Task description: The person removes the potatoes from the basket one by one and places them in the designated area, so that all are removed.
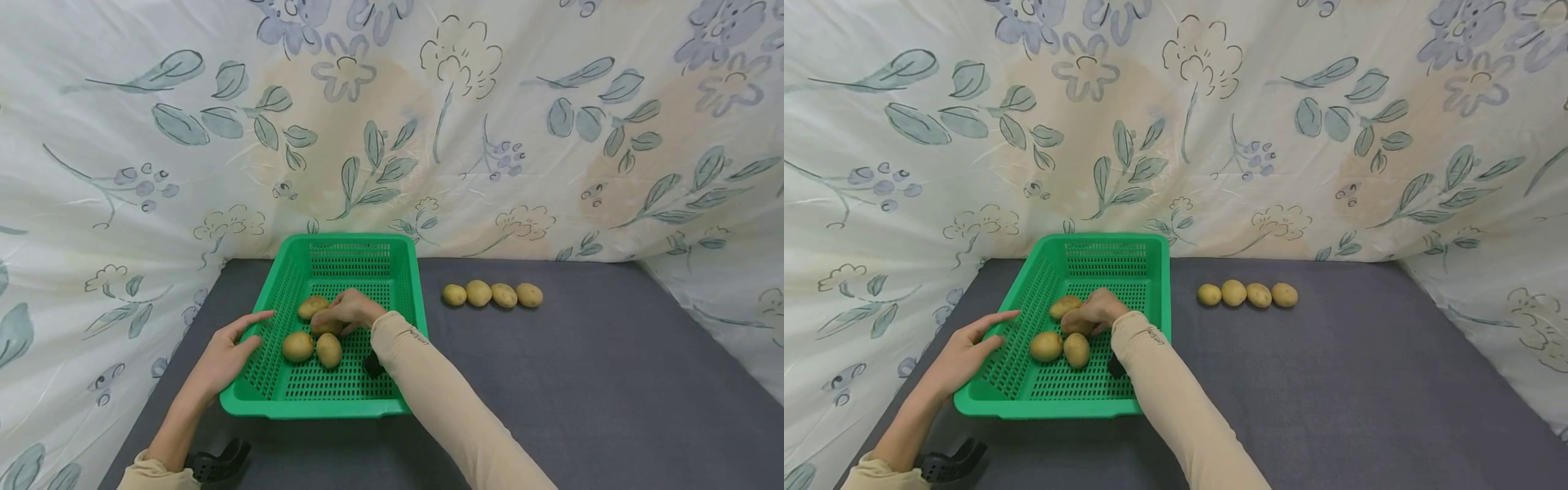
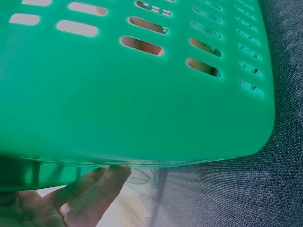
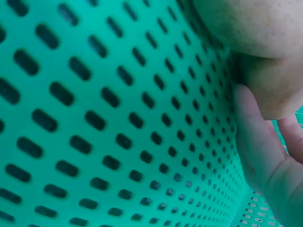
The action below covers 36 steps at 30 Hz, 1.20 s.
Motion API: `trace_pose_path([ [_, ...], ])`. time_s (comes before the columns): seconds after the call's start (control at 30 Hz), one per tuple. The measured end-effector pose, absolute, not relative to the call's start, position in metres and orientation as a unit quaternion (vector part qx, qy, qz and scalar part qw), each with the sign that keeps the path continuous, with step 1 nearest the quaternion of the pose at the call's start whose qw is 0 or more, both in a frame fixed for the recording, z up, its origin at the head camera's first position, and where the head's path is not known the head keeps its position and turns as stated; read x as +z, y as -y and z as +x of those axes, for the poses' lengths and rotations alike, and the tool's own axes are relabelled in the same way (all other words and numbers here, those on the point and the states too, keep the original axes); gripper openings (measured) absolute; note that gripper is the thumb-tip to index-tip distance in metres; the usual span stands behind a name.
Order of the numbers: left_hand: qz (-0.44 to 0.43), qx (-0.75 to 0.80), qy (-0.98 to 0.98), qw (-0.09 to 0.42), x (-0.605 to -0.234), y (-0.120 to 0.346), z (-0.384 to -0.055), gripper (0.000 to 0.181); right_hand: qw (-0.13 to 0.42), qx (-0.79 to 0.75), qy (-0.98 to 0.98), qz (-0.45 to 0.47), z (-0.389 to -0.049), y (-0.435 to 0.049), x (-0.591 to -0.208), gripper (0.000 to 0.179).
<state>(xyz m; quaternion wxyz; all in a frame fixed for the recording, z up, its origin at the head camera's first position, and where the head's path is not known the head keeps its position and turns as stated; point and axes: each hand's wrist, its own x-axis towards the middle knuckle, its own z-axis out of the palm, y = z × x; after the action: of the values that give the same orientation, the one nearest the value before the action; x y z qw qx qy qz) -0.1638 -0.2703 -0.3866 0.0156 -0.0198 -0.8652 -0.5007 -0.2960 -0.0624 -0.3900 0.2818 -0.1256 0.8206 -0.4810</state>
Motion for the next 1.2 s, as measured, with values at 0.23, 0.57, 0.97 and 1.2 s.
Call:
trace_pose_path([
  [0.23,-0.018,-0.506,0.862,0.016,-0.387,0.27,-0.162,0.046,0.296,-0.492,-0.81,-0.118,-0.298,0.062,-0.388,0.028],
  [0.57,-0.022,-0.509,0.861,0.013,-0.384,0.27,-0.162,0.046,0.317,-0.549,-0.768,-0.092,-0.304,0.061,-0.387,0.038],
  [0.97,-0.019,-0.511,0.859,0.012,-0.388,0.271,-0.163,0.046,0.324,-0.608,-0.721,-0.079,-0.309,0.061,-0.377,0.035],
  [1.2,-0.023,-0.508,0.861,0.012,-0.386,0.271,-0.162,0.046,0.318,-0.632,-0.704,-0.06,-0.309,0.057,-0.365,0.037],
])
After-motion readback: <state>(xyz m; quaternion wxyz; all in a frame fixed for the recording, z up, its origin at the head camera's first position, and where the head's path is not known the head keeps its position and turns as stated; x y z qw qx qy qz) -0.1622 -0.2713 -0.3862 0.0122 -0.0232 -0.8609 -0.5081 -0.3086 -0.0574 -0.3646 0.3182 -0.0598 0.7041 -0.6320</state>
